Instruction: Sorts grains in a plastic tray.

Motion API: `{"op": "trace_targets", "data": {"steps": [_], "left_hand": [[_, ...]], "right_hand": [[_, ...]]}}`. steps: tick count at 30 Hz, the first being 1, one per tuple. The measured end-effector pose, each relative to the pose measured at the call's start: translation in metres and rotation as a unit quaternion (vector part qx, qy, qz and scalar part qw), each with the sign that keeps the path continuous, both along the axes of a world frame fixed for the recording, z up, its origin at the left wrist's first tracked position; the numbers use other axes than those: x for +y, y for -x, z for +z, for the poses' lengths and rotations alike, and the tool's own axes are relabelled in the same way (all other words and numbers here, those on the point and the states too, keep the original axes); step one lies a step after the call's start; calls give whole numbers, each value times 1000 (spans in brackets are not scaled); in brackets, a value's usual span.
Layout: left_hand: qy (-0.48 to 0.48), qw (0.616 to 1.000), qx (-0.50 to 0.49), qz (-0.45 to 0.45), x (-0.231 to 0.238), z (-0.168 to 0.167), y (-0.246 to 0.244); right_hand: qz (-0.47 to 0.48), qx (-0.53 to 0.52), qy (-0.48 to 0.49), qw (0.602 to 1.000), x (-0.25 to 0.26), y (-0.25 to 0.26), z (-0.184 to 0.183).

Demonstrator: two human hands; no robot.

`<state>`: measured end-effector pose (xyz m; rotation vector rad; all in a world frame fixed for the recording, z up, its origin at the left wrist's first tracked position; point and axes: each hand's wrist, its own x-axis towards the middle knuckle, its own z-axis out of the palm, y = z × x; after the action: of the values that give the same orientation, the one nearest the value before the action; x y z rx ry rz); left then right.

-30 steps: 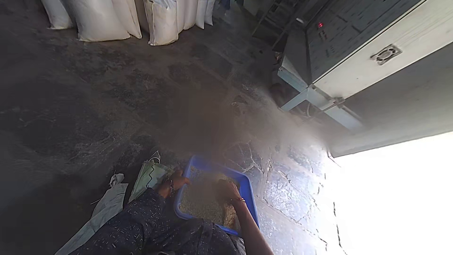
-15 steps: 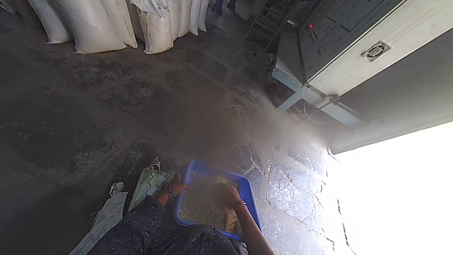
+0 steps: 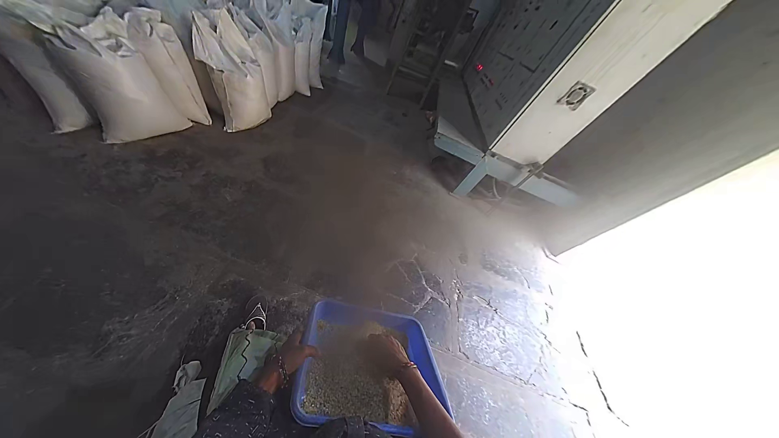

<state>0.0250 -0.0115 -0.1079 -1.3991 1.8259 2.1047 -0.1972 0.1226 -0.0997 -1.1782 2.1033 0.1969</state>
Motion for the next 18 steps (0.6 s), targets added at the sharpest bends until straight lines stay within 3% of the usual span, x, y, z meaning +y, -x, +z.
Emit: {"op": "trace_targets", "data": {"steps": [18], "left_hand": [[7,1000,6,-4,0,3,0]], "right_hand": [[-12,-15,-2,1000,0,-4,8]]}}
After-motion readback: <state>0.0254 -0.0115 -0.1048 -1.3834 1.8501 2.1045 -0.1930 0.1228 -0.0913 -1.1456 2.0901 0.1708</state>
